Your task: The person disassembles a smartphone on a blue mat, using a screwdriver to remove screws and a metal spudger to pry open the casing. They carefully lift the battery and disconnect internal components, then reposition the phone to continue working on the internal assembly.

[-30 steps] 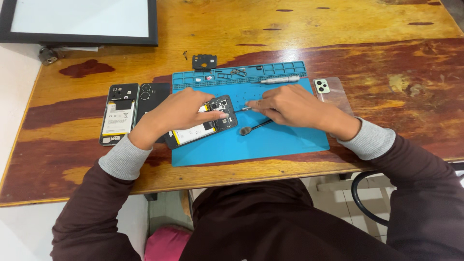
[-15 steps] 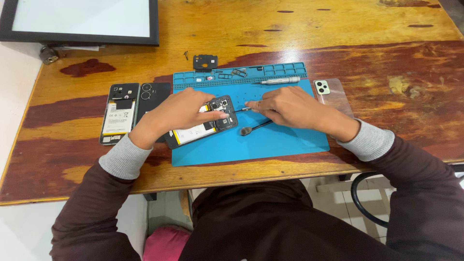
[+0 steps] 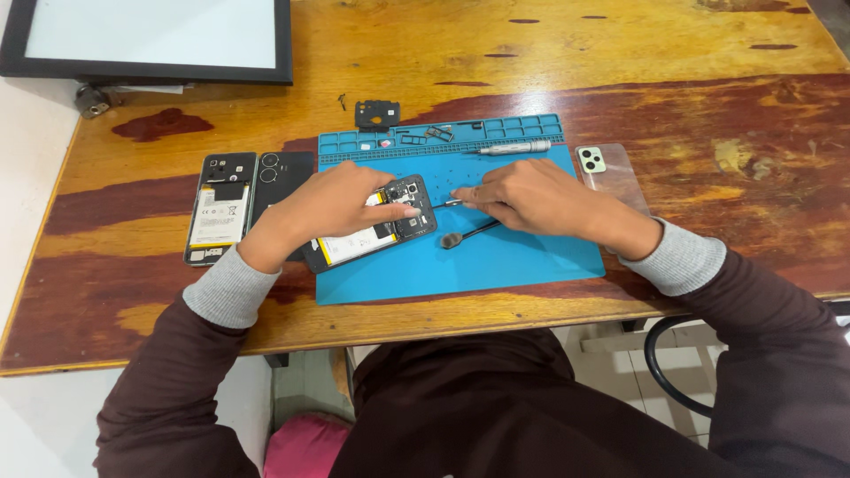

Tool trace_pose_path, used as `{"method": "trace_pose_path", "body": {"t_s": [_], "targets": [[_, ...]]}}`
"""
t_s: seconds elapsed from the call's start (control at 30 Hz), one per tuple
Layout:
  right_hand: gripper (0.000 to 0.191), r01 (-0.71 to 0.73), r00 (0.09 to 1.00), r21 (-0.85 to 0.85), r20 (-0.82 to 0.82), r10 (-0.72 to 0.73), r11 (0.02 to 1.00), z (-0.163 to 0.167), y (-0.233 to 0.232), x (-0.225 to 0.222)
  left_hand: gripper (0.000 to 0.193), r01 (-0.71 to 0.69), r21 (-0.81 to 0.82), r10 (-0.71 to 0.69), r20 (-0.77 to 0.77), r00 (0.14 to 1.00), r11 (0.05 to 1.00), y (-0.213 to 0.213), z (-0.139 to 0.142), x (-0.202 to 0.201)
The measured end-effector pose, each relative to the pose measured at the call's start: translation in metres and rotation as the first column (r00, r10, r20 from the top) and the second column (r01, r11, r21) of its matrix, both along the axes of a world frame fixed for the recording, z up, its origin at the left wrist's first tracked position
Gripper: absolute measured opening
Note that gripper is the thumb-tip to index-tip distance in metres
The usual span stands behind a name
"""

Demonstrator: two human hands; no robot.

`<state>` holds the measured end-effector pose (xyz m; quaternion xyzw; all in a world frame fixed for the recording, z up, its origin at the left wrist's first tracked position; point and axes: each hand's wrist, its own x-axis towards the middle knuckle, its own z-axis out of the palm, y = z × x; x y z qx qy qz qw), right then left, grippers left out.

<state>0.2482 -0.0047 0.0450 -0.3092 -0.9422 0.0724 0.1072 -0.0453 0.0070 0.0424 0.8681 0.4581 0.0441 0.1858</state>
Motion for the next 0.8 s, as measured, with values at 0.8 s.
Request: {"method": "trace_pose_path", "body": {"t_s": [0.8], "targets": [[0.036,-0.082,0.993,0.025,-0.085,0.084,0.996,-0.006,0.011,0.005,0.066,0.042,0.050,-0.043,0.023,0.999,0.998,-0.006,0.005,-0.002]]}}
